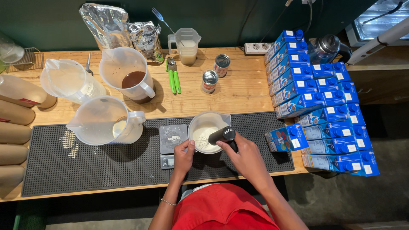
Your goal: The person stirs a white liquid in a measuring jug with a spoon, then uses a handheld milk frother to mix the contents. They place the jug on a digital scale, continue frothing, and finally pour the frothed liquid into another jug containing a yellow substance.
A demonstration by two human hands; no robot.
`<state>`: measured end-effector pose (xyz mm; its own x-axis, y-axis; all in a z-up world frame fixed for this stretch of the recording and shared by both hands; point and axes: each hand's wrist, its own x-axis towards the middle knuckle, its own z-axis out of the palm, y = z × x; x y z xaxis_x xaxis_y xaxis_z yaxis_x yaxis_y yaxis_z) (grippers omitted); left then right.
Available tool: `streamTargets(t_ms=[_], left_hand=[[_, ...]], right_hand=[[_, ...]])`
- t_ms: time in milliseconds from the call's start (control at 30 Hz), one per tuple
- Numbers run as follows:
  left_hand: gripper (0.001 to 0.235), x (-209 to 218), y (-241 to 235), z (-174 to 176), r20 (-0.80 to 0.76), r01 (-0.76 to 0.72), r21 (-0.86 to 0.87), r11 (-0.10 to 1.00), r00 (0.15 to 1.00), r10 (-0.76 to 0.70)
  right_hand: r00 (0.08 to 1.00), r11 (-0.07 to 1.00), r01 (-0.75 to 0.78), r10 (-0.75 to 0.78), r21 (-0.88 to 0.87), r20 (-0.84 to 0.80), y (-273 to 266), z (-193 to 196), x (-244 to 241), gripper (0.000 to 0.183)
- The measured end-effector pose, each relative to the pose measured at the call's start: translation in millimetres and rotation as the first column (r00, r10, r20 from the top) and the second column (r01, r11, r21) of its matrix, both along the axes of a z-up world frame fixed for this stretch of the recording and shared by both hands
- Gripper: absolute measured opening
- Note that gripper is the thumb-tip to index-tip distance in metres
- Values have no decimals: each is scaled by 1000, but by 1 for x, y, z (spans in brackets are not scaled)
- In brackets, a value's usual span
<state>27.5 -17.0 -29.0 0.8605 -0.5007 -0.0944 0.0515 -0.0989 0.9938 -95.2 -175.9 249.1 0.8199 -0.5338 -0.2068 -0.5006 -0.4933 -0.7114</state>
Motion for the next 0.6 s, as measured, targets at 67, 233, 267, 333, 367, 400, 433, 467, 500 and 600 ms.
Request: streamTargets(t_ms=[67,233,267,333,367,400,433,467,500,600], left_hand=[[37,0,0,-5,-7,-6,-9,1000,1000,6],[37,-1,0,-15,-10,-13,-17,1000,1000,12],[36,-1,0,-17,-9,-16,-16,1000,1000,15],[36,-1,1,-17,-6,-20,-16,1000,1000,20],[38,0,2,-15,-15,-9,-18,1000,1000,8],[41,1,2,-13,-24,5,-20,1000,1000,-6],[41,1,2,-10,-22,6,-21,1000,1000,-7],[40,2,3,-7,-26,15,-12,1000,1000,-15],[40,2,3,-4,-31,23,-4,1000,999,-24],[43,2,5,20,-54,53,1,999,997,-53]], right_hand=[[1000,1000,1,-1,-30,-3,1,-2,-2,39],[1000,1000,2,-3,-19,-24,-4,0,-3,38],[999,1000,10,-10,-10,-32,-4,2,-4,38],[999,1000,15,-15,-3,-38,-5,5,-4,38],[999,1000,14,-14,-7,-41,-7,7,-3,37],[999,1000,15,-15,-11,-43,-8,10,-3,37],[999,1000,16,-16,-12,-41,-10,13,-3,37],[999,1000,29,-28,11,-45,-11,16,-2,37],[998,999,42,-40,34,-50,-12,20,-2,38],[997,998,51,-49,39,-57,-20,24,-6,38]])
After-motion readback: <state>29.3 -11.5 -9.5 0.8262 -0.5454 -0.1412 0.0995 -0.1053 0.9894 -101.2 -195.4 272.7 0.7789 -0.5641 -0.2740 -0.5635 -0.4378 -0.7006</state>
